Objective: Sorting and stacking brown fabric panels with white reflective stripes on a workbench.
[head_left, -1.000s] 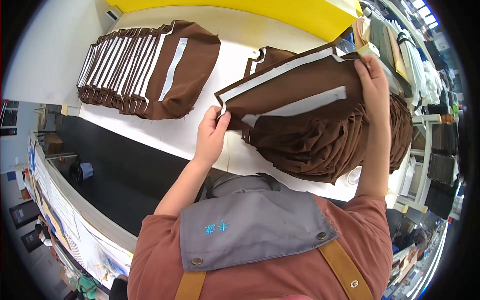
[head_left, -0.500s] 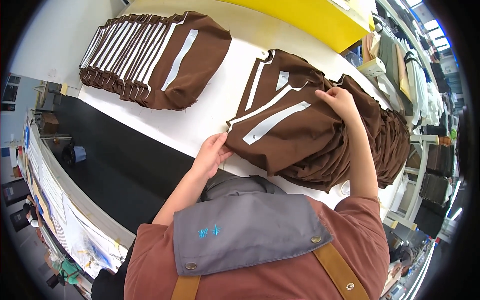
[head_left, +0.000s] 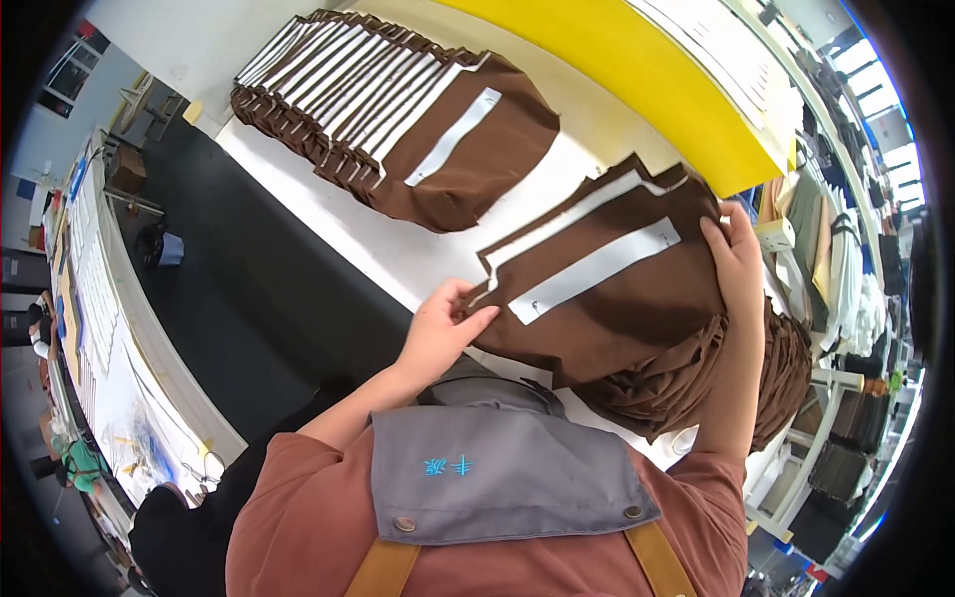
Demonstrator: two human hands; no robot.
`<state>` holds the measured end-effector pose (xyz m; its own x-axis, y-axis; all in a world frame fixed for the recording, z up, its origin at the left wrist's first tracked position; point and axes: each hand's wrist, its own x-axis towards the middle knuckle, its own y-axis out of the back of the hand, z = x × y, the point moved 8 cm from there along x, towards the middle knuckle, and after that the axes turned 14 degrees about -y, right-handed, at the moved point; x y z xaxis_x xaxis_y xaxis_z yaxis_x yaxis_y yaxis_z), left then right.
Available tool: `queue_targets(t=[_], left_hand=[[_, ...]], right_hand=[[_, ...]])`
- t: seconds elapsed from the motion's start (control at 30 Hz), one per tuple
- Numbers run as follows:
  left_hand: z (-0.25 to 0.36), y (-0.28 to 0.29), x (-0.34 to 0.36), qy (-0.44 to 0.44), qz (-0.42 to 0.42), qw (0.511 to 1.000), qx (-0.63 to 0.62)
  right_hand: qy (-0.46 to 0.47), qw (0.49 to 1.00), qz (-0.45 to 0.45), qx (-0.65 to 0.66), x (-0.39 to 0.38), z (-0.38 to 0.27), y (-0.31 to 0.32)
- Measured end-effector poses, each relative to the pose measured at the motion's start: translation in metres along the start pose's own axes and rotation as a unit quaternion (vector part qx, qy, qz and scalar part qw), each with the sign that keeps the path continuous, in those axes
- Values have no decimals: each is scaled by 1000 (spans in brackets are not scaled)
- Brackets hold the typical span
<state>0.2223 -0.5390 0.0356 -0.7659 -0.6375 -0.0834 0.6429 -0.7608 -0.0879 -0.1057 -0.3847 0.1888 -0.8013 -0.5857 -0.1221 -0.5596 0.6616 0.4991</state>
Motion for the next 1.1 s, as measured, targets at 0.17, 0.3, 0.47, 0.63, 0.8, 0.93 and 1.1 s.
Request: queue_targets(t=[0.17, 0.3, 0.47, 0.63, 0.8, 0.93, 1.1], left_hand=[[74, 72, 9, -143, 71, 987, -35], [83, 114, 36, -207, 88, 974, 22], [13, 140, 86, -126, 71, 978, 151], [10, 145, 96, -163, 41, 972, 164], [33, 152, 102, -199, 15, 960, 194], [7, 163, 129, -204, 22, 951, 230], [1, 162, 132, -185, 2, 947, 262]], right_hand=[[73, 997, -24, 12, 48, -83, -56], [130, 989, -9, -76, 122, -117, -123], [87, 982, -53, -161, 215, -52, -224], [11, 987, -70, -143, 237, -7, -238], [-4, 994, -80, -77, 235, -22, -241], [-15, 994, -52, -96, 259, 3, -239], [-49, 989, -70, -122, 273, 39, -247]])
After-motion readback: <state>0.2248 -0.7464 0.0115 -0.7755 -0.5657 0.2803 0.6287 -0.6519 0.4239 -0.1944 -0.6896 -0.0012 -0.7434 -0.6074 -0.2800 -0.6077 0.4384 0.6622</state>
